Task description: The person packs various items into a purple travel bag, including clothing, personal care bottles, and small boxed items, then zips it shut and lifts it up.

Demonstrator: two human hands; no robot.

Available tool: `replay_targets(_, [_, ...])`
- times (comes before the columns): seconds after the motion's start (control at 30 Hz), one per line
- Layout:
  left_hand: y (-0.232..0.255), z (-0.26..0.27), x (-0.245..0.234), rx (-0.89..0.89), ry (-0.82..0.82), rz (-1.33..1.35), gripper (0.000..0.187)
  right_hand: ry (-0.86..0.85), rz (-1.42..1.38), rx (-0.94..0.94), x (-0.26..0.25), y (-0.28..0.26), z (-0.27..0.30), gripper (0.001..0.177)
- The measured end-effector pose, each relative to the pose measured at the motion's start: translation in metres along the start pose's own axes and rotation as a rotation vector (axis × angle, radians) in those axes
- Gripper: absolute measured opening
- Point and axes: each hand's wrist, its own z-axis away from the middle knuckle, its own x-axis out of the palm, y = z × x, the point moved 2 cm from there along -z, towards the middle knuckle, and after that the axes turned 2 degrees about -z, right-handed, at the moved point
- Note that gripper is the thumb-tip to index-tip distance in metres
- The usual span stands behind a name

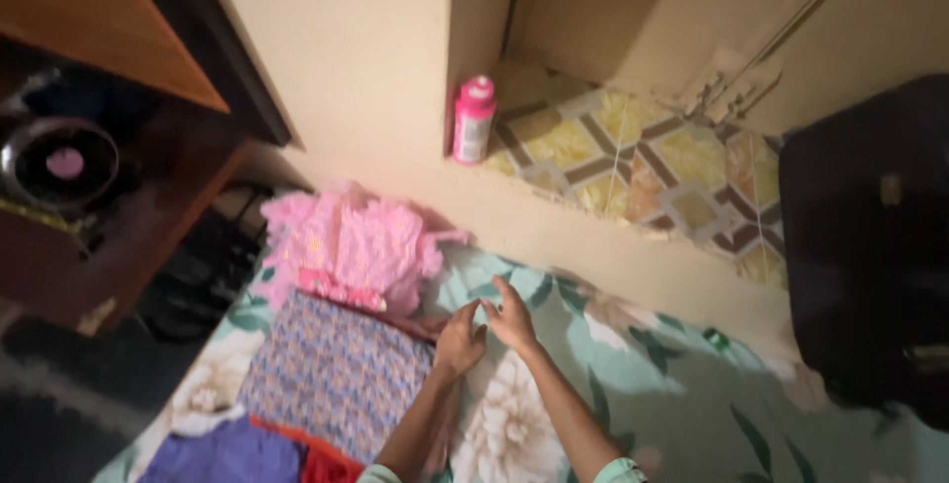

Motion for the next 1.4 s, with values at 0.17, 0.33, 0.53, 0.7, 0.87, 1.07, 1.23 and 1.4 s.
replay_targets(0.17, [-0.019, 0.111, 0.012, -0.203, -0.06, 0.104, 0.036, 0.12, -0.135, 0.165, -0.004, 0.058, 0.087, 0.055])
replay_targets(0.33, [-0.04, 0.257, 0.021, -0.468, -0.095, 0.076, 0.025, 0.015, -0.186, 0.327, 0.001, 0.095, 0.196, 0.046])
replay_targets(0.53, [-0.062, 0.377, 0.013, -0.572, -0.052, -0.096, 0.021, -0.124, 0.066, 0.435, 0.022, 0.115, 0.309, 0.037])
replay_targets(0.7, [-0.088, 0.417, 0.009, -0.7, -0.104, -0.135, 0.023, -0.19, -0.008, 0.451, 0.051, 0.121, 0.379, 0.036])
replay_targets(0.87, [-0.114, 0.441, 0.014, -0.845, -0.249, -0.247, 0.049, -0.318, -0.072, 0.494, 0.077, 0.129, 0.428, 0.033])
replay_targets(1.07, [-0.133, 0.453, 0.012, -0.81, -0.198, -0.26, 0.058, -0.424, -0.289, 0.35, 0.111, 0.135, 0.448, 0.044])
replay_targets(1.23, [-0.146, 0.471, 0.004, -0.772, -0.226, -0.144, 0.061, -0.234, 0.015, 0.158, 0.122, 0.136, 0.449, 0.045])
replay_targets(1.4, [-0.156, 0.48, -0.001, -0.729, -0.222, -0.019, 0.075, -0.437, 0.091, 0.562, 0.126, 0.151, 0.459, 0.037])
